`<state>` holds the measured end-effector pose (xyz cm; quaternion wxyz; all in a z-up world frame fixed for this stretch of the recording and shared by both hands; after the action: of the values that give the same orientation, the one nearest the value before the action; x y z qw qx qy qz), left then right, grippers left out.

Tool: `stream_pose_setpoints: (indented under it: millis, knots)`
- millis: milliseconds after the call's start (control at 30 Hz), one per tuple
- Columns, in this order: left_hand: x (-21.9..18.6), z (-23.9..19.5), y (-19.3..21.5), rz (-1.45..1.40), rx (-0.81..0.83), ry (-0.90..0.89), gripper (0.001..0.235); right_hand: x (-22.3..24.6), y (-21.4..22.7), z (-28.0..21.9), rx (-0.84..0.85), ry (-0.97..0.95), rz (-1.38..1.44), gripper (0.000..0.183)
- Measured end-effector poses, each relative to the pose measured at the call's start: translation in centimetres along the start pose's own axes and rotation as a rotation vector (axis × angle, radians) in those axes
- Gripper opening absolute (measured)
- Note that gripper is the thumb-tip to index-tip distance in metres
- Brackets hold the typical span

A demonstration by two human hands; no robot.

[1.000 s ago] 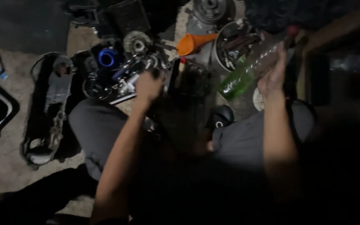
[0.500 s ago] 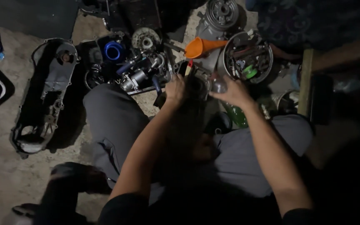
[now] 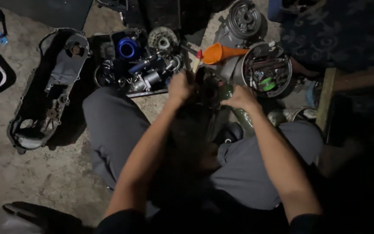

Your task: Cleaning and repairing motorcycle engine components using a brush and a screwdriver

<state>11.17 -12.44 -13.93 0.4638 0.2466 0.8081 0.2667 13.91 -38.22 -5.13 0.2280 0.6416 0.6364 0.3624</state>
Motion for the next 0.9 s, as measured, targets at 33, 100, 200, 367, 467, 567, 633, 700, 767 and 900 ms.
stream_pose_setpoints:
  millis: [33, 100, 200, 367, 467, 567, 633, 700, 767, 900]
  knots:
    - [-0.5, -1.7, 2.7, -0.003, 0.002, 0.005, 0.051, -0.1, -0.2, 0.6, 0.005, 0.001, -0.004, 0.089]
    - [-1.7, -5.0, 8.6, -0.135, -0.103, -0.096, 0.062, -0.4, -0.5, 1.9, 0.03, -0.025, -0.104, 0.087]
    - [-1.9, -10.3, 15.8, -0.258, -0.154, -0.015, 0.066, -1.8, -2.6, 4.1, 0.017, -0.014, -0.138, 0.087]
    - [-0.5, -13.3, 19.7, -0.495, -0.298, -0.042, 0.059, -1.1, -1.6, 3.6, 0.087, -0.057, -0.216, 0.077]
    - [2.1, -11.9, 18.7, -0.774, -0.452, 0.073, 0.064, -1.2, -0.5, 3.4, 0.076, -0.094, -0.22, 0.077]
    - [1.6, -12.4, 19.2, -1.038, -0.548, 0.201, 0.081, -1.5, 0.3, 3.4, 0.071, -0.123, -0.215, 0.081]
    - [0.9, -13.0, 20.0, -1.127, -0.584, 0.19, 0.086, -1.9, 0.6, 3.8, 0.058, -0.121, -0.202, 0.081]
    - [1.1, -13.6, 20.4, -1.16, -0.575, 0.209, 0.056, -2.4, 0.6, 4.3, 0.019, -0.097, -0.141, 0.078]
    - [1.3, -13.0, 20.4, -1.215, -0.564, 0.215, 0.049, -1.5, 0.8, 4.1, 0.019, -0.106, -0.152, 0.077]
    - [1.0, -12.5, 20.8, -1.326, -0.567, 0.187, 0.033, -0.5, 0.5, 3.7, 0.016, -0.089, -0.181, 0.077]
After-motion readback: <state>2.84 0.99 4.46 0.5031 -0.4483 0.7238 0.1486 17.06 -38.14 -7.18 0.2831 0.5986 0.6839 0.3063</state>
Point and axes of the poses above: each hand's wrist, its own z-axis towards the middle knuckle, its own y-axis out of the back of the hand, x = y × z, the point moved 2 cm from there along z, towards the middle knuckle, and after that the axes turned 3 degrees about y, right-handed, at the moved point
